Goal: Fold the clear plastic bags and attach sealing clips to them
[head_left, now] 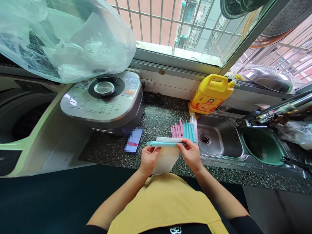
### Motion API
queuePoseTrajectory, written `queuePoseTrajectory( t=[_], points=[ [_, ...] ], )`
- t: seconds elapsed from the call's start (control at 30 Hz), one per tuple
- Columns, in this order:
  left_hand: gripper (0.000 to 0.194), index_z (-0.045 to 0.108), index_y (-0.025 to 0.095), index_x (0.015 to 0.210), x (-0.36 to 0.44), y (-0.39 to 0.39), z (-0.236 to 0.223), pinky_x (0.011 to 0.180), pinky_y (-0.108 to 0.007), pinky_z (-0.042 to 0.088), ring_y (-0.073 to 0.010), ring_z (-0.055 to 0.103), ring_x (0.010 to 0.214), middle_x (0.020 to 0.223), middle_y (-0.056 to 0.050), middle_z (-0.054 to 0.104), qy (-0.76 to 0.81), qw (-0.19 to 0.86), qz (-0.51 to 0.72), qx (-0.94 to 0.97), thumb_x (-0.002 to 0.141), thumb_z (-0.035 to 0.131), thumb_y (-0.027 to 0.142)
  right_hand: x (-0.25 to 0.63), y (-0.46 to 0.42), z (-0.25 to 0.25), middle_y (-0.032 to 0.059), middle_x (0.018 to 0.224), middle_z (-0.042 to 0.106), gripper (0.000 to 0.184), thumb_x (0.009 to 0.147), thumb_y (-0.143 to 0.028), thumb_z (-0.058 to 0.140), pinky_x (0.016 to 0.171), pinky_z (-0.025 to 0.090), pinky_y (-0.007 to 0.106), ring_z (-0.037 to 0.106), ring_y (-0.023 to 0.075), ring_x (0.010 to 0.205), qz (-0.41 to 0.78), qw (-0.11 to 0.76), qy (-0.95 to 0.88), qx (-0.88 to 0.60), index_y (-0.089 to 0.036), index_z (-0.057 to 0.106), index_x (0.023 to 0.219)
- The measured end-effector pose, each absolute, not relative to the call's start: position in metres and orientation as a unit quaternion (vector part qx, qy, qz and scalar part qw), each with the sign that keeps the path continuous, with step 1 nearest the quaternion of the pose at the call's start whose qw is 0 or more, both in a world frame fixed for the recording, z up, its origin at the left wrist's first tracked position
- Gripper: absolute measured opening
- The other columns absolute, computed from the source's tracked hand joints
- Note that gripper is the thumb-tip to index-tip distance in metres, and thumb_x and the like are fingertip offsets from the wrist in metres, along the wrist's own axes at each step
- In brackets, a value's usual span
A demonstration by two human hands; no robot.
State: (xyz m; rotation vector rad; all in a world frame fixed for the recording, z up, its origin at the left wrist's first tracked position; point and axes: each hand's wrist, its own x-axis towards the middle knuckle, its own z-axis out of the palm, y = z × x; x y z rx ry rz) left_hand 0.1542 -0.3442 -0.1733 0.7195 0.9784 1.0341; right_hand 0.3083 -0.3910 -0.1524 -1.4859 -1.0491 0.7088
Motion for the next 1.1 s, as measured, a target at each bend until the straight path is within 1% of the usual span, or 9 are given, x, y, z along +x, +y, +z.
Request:
queuePoseTrajectory(
  t=[0.13,0.23,0.4,0.57,0.7,0.77,0.83,0.97,1.1],
  points=[
    [0.034,0.071,0.014,0.065,0.151,-0.341,-0.171,0.062,-0.025,0.045,-0.0141,0.058,0.06,0.062,-0.003,0.068,0.419,0.725,0.433,0.333,0.052,0.078,0.044,0.309,-0.39,-0.151,0.0013,0.068,0.066,0.019,0.071,-0.035,0.067,0.051,0.047,0.022,0.054,0.0116,0.056,0.306,0.569,-0.433,-0.629,-0.018,0.067,0.08],
    [0.033,0.071,0.014,0.068,0.147,-0.338,-0.17,0.067,-0.025,0.046,-0.0147,0.058,0.064,0.063,-0.003,0.067,0.398,0.736,0.418,0.355,0.053,0.079,0.042,0.312,-0.39,-0.149,0.0014,0.067,0.065,0.019,0.07,-0.034,0.068,0.05,0.046,0.022,0.054,0.0115,0.056,0.309,0.576,-0.425,-0.626,-0.018,0.067,0.08],
    [0.03,0.069,0.015,0.076,0.139,-0.333,-0.167,0.065,-0.022,0.044,-0.0116,0.054,0.066,0.069,-0.001,0.063,0.376,0.699,0.453,0.405,0.062,0.075,0.04,0.314,-0.392,-0.146,0.0026,0.073,0.066,0.02,0.071,-0.036,0.068,0.057,0.048,0.024,0.057,0.0135,0.064,0.302,0.59,-0.414,-0.624,-0.018,0.066,0.08],
    [0.026,0.066,0.015,0.074,0.141,-0.335,-0.156,0.063,-0.021,0.042,-0.0112,0.051,0.066,0.07,-0.001,0.057,0.366,0.656,0.476,0.456,0.071,0.069,0.041,0.317,-0.397,-0.148,0.0021,0.072,0.064,0.021,0.073,-0.039,0.067,0.055,0.046,0.023,0.055,0.0132,0.062,0.301,0.587,-0.422,-0.622,-0.019,0.065,0.08],
    [0.022,0.066,0.015,0.073,0.139,-0.338,-0.148,0.065,-0.023,0.041,-0.0123,0.051,0.069,0.073,-0.002,0.057,0.346,0.614,0.469,0.532,0.077,0.063,0.036,0.327,-0.403,-0.146,0.0046,0.081,0.066,0.024,0.074,-0.04,0.066,0.062,0.048,0.027,0.059,0.0164,0.071,0.321,0.538,-0.472,-0.62,-0.019,0.066,0.087],
    [0.021,0.067,0.015,0.074,0.136,-0.339,-0.145,0.067,-0.024,0.042,-0.0137,0.053,0.072,0.075,-0.004,0.058,0.339,0.593,0.46,0.568,0.079,0.062,0.035,0.333,-0.405,-0.141,0.0047,0.079,0.065,0.02,0.076,-0.037,0.065,0.063,0.047,0.027,0.058,0.0167,0.072,0.334,0.494,-0.525,-0.608,-0.019,0.066,0.083],
    [0.019,0.069,0.016,0.077,0.132,-0.339,-0.143,0.07,-0.025,0.043,-0.0147,0.054,0.074,0.076,-0.004,0.058,0.336,0.572,0.448,0.599,0.079,0.062,0.033,0.336,-0.407,-0.136,0.0034,0.072,0.06,0.016,0.078,-0.034,0.063,0.06,0.045,0.027,0.055,0.0154,0.067,0.328,0.464,-0.572,-0.593,-0.018,0.064,0.075],
    [0.02,0.071,0.017,0.087,0.127,-0.338,-0.138,0.072,-0.026,0.044,-0.0155,0.054,0.076,0.08,-0.005,0.058,0.342,0.557,0.43,0.623,0.078,0.063,0.033,0.337,-0.41,-0.126,0.0029,0.069,0.057,0.013,0.082,-0.027,0.059,0.058,0.041,0.026,0.052,0.0143,0.064,0.292,0.454,-0.617,-0.572,-0.018,0.062,0.073],
    [0.019,0.071,0.016,0.085,0.125,-0.338,-0.131,0.066,-0.024,0.042,-0.0139,0.052,0.071,0.075,-0.004,0.056,0.349,0.557,0.423,0.623,0.077,0.064,0.032,0.334,-0.413,-0.121,0.0031,0.07,0.058,0.01,0.083,-0.023,0.057,0.058,0.04,0.027,0.053,0.0145,0.065,0.279,0.457,-0.628,-0.564,-0.019,0.062,0.075]
  ],
)
